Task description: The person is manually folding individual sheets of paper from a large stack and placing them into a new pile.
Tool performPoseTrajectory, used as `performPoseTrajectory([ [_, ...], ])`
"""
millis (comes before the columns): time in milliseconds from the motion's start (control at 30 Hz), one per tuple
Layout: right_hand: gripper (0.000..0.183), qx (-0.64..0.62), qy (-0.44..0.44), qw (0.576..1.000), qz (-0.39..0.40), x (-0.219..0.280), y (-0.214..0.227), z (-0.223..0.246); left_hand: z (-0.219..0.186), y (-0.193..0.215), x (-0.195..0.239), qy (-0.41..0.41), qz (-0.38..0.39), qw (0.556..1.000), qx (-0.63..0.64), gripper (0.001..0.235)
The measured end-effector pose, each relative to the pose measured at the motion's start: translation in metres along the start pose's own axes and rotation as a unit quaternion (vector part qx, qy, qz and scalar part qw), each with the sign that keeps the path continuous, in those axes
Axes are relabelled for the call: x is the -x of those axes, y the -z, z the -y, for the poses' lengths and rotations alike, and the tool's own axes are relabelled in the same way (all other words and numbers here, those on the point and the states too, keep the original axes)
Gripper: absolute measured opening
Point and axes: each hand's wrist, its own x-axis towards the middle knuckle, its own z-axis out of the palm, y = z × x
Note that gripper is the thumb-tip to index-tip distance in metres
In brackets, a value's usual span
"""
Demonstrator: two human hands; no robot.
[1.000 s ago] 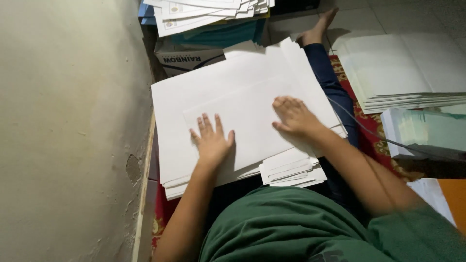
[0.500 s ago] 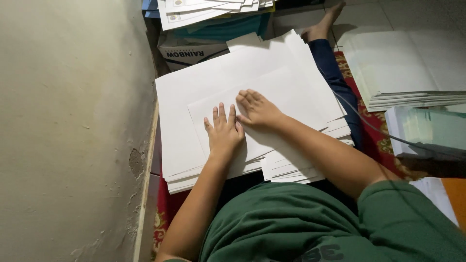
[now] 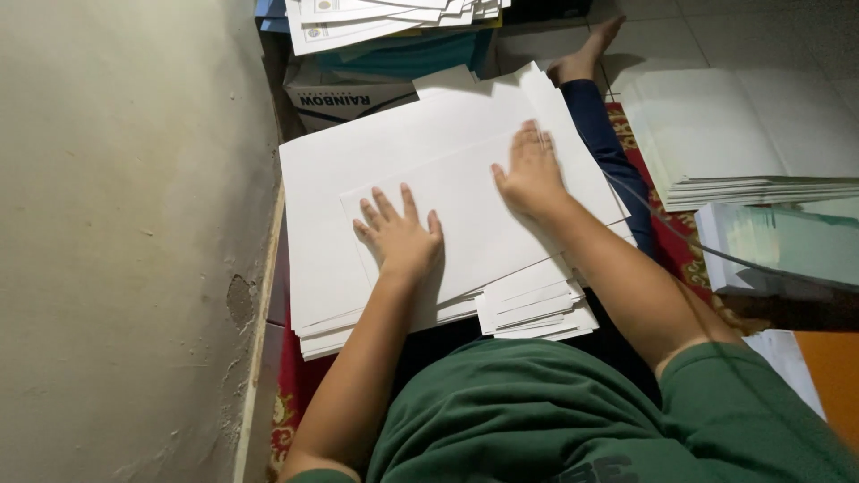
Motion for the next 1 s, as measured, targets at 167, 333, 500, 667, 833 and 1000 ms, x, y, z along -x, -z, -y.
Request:
performPoseTrajectory([
  [167, 0.082, -0.051, 0.087, 0.994, 0.04, -0.018, -0.051, 0.057, -0.026, -0.015, -0.032, -0.002, 0.029, 1.0, -0.001, 0.075],
  [333, 0.08, -0.054, 0.104, 0.992, 0.042, -0.017, -0.012, 0.042, -0.005, 0.016, -0.013, -0.037, -0.024, 0.998, 0.038, 0.065],
  [500, 0.086, -0.061, -0.009, 0.996, 0.058, 0.008, 0.018, 0.003, 0.035, 0.023, -0.009, 0.024, -0.099, 0.995, 0.005, 0.067],
  [667, 0.087, -0.036, -0.041, 0.994, 0.099, 0.044, 0.033, -0.006, 0.039, 0.016, -0.016, 0.041, -0.077, 0.995, 0.049, 0.069],
  [833, 0.086, -0.013, -0.017, 0.994, 0.111, 0.016, 0.012, -0.022, 0.037, 0.012, -0.02, 0.056, -0.073, 0.994, 0.054, 0.074],
  [1000, 0.091, 0.006, -0.044, 0.996, 0.08, -0.032, -0.003, -0.015, 0.036, 0.018, -0.016, 0.047, -0.069, 0.994, 0.065, 0.076],
])
